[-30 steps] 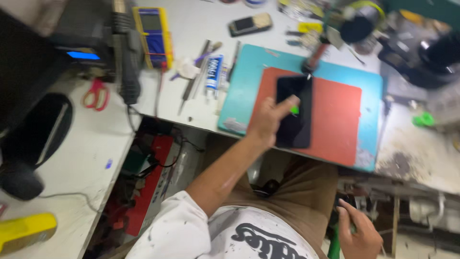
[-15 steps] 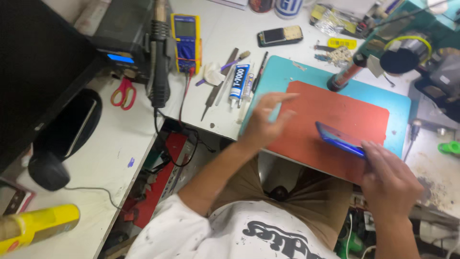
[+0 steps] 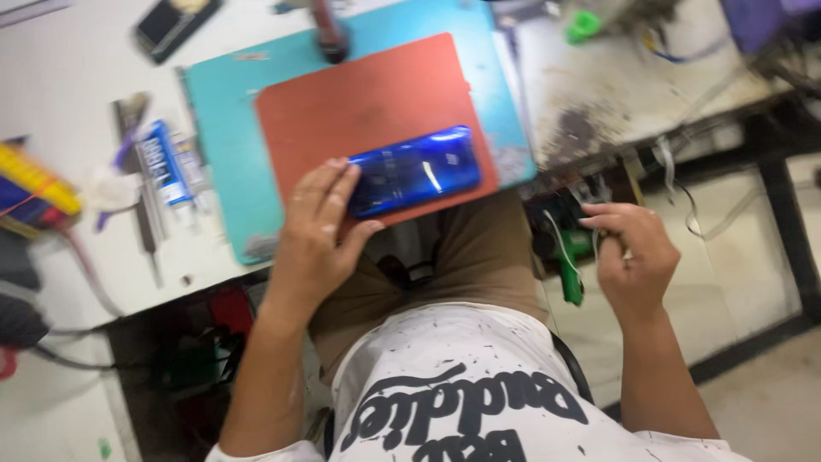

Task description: The person plugs a charging cable into a smartphone, then uses a heat gun to warm the back of the device. They use a metal prying tool to separate the back cover from the phone's body, eventually removing it to expose the internal components.

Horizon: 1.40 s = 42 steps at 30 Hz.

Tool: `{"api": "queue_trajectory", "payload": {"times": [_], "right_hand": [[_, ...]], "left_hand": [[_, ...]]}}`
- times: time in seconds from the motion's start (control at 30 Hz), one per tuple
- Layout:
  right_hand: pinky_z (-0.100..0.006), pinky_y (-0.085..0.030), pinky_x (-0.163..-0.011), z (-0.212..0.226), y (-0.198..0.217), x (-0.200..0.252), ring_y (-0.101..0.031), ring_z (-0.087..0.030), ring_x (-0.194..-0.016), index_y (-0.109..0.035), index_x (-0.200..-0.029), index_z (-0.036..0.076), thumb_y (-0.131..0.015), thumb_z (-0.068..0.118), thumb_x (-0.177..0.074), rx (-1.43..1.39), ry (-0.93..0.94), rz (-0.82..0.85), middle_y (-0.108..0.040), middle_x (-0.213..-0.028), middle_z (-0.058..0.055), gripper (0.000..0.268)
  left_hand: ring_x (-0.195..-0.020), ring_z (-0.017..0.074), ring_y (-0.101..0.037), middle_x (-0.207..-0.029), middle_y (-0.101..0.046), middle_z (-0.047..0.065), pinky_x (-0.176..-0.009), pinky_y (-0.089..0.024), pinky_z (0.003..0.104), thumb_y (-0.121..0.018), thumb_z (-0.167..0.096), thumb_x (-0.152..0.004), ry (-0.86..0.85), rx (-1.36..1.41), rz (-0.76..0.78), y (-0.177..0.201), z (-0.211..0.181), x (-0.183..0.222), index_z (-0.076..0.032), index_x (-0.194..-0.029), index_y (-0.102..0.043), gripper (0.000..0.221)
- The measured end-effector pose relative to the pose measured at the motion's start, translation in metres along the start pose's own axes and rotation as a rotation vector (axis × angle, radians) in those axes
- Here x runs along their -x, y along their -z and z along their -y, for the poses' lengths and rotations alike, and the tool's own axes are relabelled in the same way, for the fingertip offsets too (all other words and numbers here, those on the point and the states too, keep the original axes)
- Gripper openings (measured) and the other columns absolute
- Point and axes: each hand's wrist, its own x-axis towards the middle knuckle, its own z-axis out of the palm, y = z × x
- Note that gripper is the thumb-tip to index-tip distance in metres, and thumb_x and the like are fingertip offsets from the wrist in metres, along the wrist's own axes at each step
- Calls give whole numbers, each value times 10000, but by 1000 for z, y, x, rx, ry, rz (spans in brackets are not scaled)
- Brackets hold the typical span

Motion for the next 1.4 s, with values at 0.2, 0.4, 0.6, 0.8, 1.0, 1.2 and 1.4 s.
{"api": "queue_trajectory", "payload": {"times": [0.2,0.4,0.6,0.8,1.0,1.2,1.4], "right_hand": [[-316,-562,-850,-205,-7,153,-746,-234,-929,-701,-1041,10,-499,-74,-932,-69,-753,29,-757,-979,-142,244],[-472,-538,-924,-273,-86,198,-662,-414,-1114,-656,-1277,38,-741,323,-895,167,-805,394,-692,-1206,-263,484],[-442,-514,-953,-291,-141,187,-560,-404,-1227,-465,-1335,-37,-839,644,-719,569,-822,749,-600,-1297,-230,992],[-417,-540,-939,-313,-146,185,-578,-333,-1233,-450,-1370,-21,-888,605,-664,575,-992,792,-585,-1306,-208,1040],[-482,-533,-865,-314,-115,196,-639,-430,-1052,-682,-1114,54,-859,430,-762,446,-755,495,-641,-1213,-235,545],[-545,-505,-791,-340,-78,174,-640,-450,-891,-741,-997,50,-731,244,-989,558,-506,141,-669,-919,-223,194],[-549,-471,-918,-385,-79,112,-580,-450,-1064,-618,-1249,-11,-720,466,-784,931,-422,-77,-663,-1108,-271,675]], "left_hand": [[-1375,380,-505,-1452,-560,174,-1188,-389,509,-837,-306,-877,-35,-136,107,-20,-2,-23,23,-1434,-583,695],[-1409,403,-490,-1512,-534,189,-1207,-387,504,-854,-294,-876,-31,-141,75,-30,-7,-13,14,-1451,-571,711],[-1363,340,-603,-1451,-639,150,-1182,-485,407,-805,-178,-1018,74,-59,-19,-30,-9,-10,-26,-1405,-630,451],[-1286,362,-635,-1349,-675,167,-1121,-510,432,-796,-161,-983,71,-55,-77,-34,-21,-20,-8,-1289,-676,363],[-1298,349,-636,-1347,-674,156,-1140,-507,424,-776,-183,-998,80,0,-83,-33,-25,-22,-18,-1288,-674,349],[-1271,335,-636,-1363,-680,156,-1100,-502,406,-776,-192,-1027,52,-63,-62,-33,-19,-19,-16,-1304,-684,341],[-1273,340,-644,-1316,-684,158,-1108,-516,403,-776,-208,-1054,56,-68,-83,-35,-20,-17,0,-1254,-686,302]]}}
